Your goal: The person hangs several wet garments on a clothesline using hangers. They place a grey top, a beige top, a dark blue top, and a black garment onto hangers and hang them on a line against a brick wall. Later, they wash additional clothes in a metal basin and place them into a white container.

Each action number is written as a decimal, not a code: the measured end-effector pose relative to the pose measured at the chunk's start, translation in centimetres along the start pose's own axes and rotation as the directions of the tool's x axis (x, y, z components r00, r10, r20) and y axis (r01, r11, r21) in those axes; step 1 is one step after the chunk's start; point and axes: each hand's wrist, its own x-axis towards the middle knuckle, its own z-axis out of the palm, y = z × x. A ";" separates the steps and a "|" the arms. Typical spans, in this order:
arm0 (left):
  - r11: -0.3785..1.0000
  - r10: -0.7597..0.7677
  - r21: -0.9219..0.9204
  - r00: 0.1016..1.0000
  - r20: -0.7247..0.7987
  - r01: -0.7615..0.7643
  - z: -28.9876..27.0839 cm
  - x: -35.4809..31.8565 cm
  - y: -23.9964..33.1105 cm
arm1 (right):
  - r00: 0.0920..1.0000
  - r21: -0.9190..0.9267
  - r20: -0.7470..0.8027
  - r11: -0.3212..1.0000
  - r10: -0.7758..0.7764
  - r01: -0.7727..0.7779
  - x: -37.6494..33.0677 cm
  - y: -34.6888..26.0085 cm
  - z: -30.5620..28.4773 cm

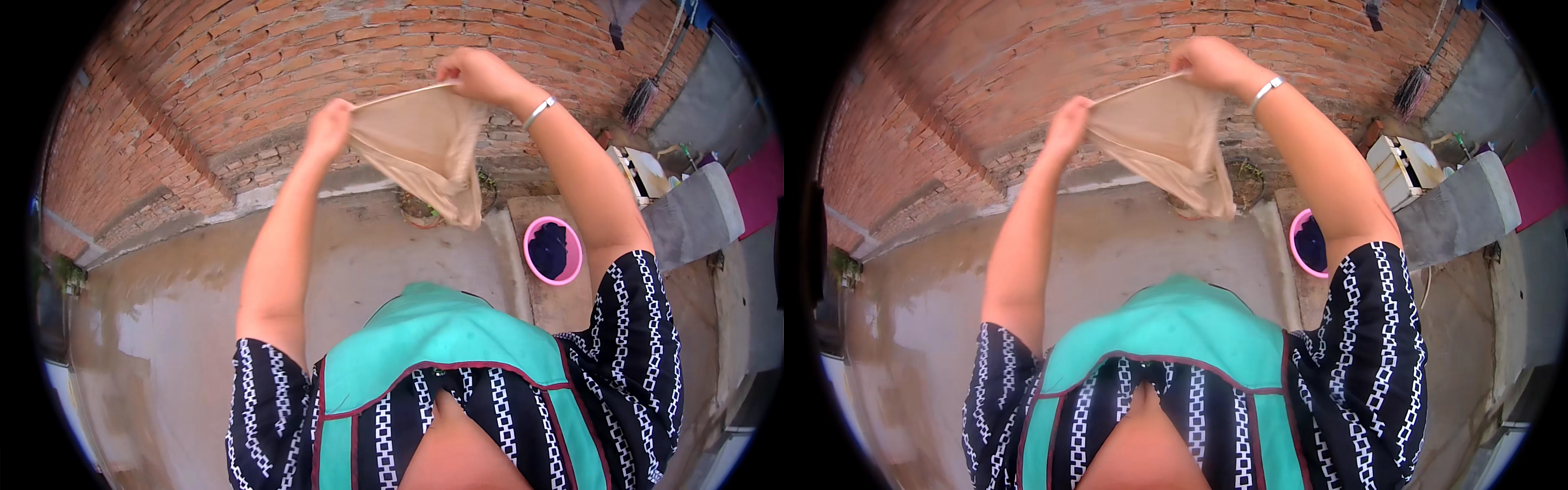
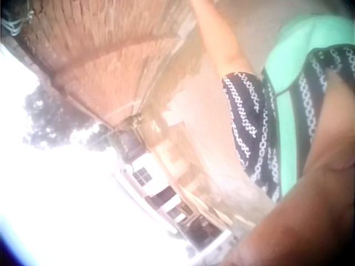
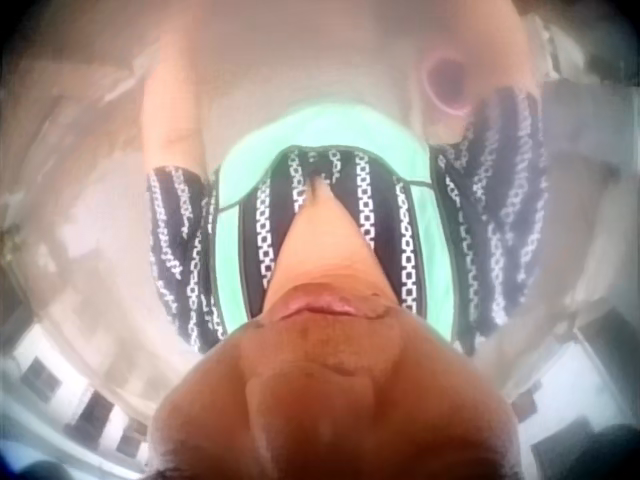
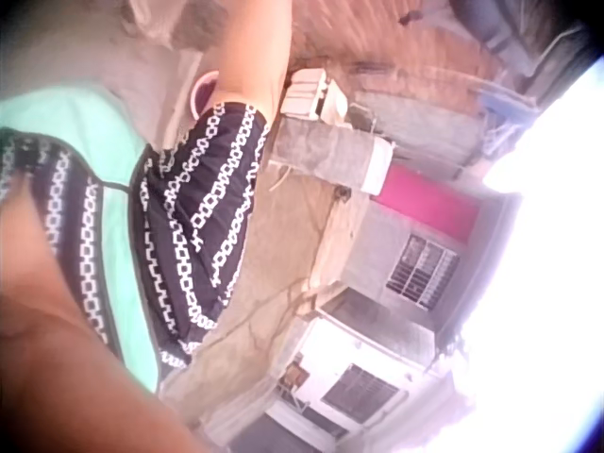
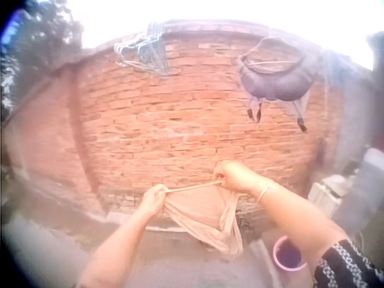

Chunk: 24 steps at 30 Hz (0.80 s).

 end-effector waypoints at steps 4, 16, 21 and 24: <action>0.723 -0.124 -0.681 0.992 0.033 0.113 -4.6 -0.6 6.8 | 0.989 -0.183 -0.117 0.977 0.093 -0.113 -6.8 4.6 3.3; 0.943 0.121 0.330 0.969 -0.216 -0.044 -12.5 -1.4 2.8 | 0.579 0.888 0.457 -0.385 0.675 -0.252 -4.1 3.6 9.2; 0.909 0.248 0.314 0.962 0.117 -0.273 -13.1 -3.1 -0.5 | 0.810 0.836 0.284 0.280 0.513 -0.471 -2.6 7.1 5.8; 0.801 0.466 0.371 0.878 0.107 -0.470 -16.8 -0.7 -2.8 | 0.844 0.611 0.153 0.622 0.513 -0.489 2.8 5.5 1.8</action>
